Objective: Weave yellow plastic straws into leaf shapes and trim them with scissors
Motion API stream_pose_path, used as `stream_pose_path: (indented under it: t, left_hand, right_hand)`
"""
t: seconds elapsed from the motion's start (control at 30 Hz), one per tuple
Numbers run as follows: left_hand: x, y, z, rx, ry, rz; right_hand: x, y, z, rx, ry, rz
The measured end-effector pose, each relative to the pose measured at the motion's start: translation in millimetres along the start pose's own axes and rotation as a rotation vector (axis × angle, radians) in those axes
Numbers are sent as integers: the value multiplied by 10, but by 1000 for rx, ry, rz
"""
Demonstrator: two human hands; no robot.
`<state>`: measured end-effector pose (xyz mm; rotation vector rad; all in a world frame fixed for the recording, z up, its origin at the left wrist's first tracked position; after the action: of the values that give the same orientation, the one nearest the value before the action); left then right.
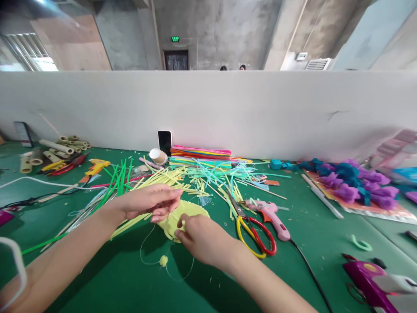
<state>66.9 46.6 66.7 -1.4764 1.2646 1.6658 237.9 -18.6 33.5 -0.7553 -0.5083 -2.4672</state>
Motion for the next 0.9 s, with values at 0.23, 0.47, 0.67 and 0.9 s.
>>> stream_pose_path:
  t: [0.23, 0.47, 0.67, 0.9]
  left_hand:
    - [-67, -33, 50, -78, -219, 22]
    - [-60, 23, 32, -68, -252, 7]
    - [-57, 61, 32, -16, -317, 7]
    - [-21, 92, 96, 101, -408, 26]
  right_hand:
    - [58, -182, 290, 194, -68, 11]
    - [67, -279, 309, 265, -185, 124]
    - [-23, -243, 259, 256, -303, 132]
    - [-50, -228, 218, 182, -310, 167]
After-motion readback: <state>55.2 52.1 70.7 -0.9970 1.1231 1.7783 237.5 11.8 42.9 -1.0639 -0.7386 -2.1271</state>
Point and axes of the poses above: each hand's wrist, its own y-axis away from the middle knuckle, its own z-axis out of the back of the hand, x = y × z, the point moved 1 cm from there along -y, towards the middle knuckle, and after that the axes turned 11 degrees about x, right-handed, at the moved point
